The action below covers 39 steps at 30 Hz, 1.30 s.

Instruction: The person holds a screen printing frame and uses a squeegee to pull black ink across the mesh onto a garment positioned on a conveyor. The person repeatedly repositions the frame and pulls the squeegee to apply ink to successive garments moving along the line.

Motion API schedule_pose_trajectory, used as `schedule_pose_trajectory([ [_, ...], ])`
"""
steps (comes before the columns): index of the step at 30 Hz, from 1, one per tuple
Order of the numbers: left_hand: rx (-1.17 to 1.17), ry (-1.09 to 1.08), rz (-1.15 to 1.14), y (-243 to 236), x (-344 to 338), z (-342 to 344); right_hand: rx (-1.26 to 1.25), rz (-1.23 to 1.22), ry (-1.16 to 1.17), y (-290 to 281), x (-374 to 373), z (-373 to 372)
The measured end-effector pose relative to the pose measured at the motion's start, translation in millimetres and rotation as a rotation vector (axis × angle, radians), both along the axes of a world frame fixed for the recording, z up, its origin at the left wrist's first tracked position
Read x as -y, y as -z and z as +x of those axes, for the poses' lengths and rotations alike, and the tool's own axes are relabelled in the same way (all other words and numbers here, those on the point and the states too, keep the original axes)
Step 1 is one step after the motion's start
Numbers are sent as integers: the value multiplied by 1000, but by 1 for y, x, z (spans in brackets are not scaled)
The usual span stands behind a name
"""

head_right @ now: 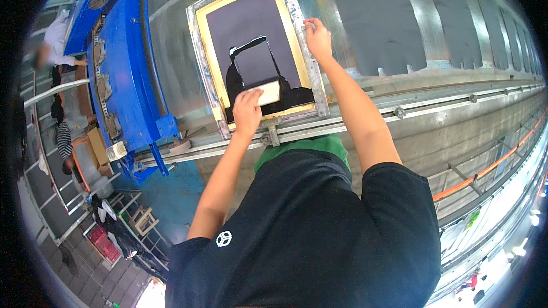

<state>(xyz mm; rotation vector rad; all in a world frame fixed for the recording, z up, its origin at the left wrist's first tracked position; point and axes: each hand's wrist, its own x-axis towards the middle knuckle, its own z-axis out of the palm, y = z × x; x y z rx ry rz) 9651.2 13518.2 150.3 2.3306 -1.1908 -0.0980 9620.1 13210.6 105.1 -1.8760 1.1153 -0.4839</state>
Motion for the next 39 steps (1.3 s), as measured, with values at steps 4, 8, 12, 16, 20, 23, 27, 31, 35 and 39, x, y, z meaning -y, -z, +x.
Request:
schedule_pose_trajectory([
  [4,1,0,17,-7,-4,-13,90,-32,4,20,8,-1],
  [8,4,-10,-9,2,-12,-21,-186,65,-6,6,3,7],
  [12,28,-45,-11,-4,-15,-25,-228,117,14,-10,-2,10],
  [16,-85,-184,-111,-22,-23,-22,-79,112,70,-9,-11,3],
  [20,-158,-429,-128,-4,-60,-7,11,113,91,-13,-12,1],
  [23,-312,-596,-209,-4,-72,1,60,100,102,-9,-9,-1],
  [27,-296,-820,-266,12,-89,21,129,94,68,-25,-15,-4],
  [31,-514,-1049,-339,13,-77,29,163,123,57,-33,-12,-12],
  [35,-626,-1095,-318,20,-77,39,175,140,57,-35,-13,-10],
  [39,-781,-1096,-271,10,-83,45,183,198,48,-39,-14,-13],
])
